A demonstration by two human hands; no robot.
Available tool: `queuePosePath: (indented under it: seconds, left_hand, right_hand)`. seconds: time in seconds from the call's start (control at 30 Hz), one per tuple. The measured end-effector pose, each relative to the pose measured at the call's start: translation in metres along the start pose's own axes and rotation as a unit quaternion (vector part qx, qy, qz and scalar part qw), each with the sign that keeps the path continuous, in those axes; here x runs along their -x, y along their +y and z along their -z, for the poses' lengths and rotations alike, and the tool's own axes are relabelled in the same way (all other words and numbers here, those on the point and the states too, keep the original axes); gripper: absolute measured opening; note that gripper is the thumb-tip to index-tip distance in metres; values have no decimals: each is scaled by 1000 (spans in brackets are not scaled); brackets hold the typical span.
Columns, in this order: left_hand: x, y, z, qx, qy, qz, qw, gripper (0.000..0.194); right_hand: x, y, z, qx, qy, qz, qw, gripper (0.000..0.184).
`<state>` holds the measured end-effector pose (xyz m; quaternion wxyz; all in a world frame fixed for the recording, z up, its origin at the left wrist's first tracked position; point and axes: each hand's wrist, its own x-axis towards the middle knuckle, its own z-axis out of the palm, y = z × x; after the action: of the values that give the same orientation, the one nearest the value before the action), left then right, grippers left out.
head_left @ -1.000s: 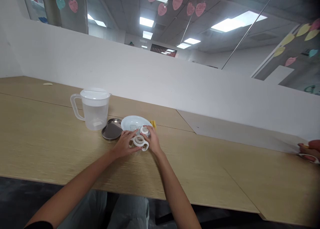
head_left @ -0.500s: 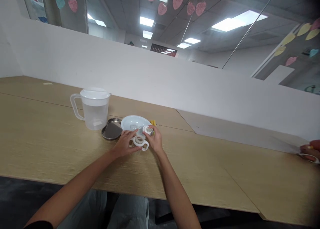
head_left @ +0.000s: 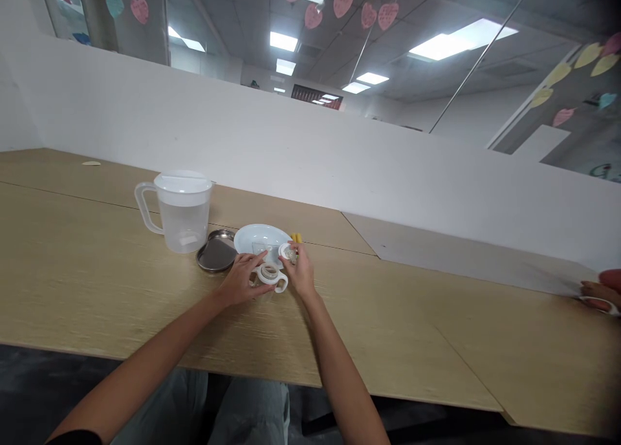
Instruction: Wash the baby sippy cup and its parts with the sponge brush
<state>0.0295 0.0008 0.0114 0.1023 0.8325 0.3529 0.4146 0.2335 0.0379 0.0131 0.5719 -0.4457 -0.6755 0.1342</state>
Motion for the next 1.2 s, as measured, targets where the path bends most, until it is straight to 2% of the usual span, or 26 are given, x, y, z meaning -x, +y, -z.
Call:
queuePosePath:
  seconds: [0.13, 0.27, 0.4, 0.67, 0.9, 1.07, 1.2]
  left_hand:
    - [0, 1, 1, -8, -1, -4, 1000, 83]
    - [0, 1, 1, -11, -7, 9, 1000, 81]
    - [0, 1, 0, -9, -5, 8, 1000, 82]
    - [0, 1, 0, -7, -3, 3, 1000, 83]
    - [0, 2, 2, -7, -8, 2, 1000, 83]
    - [0, 4, 3, 0, -7, 3, 1000, 79]
    - [0, 2, 2, 4, 4, 9, 1000, 72]
  right_hand:
    - [-1, -2, 4, 74, -9, 79, 994, 21]
    - [-2, -5, 6, 131, -28, 107, 985, 38]
    - [1, -2, 3, 131, -29, 93, 987, 48]
    - [4, 9, -2, 86, 12, 57, 995, 43]
    - [2, 0, 0, 139, -38, 62, 988, 27]
    - [2, -2, 1, 162, -30, 35, 986, 43]
    - [2, 1, -1, 168, -35, 34, 985, 44]
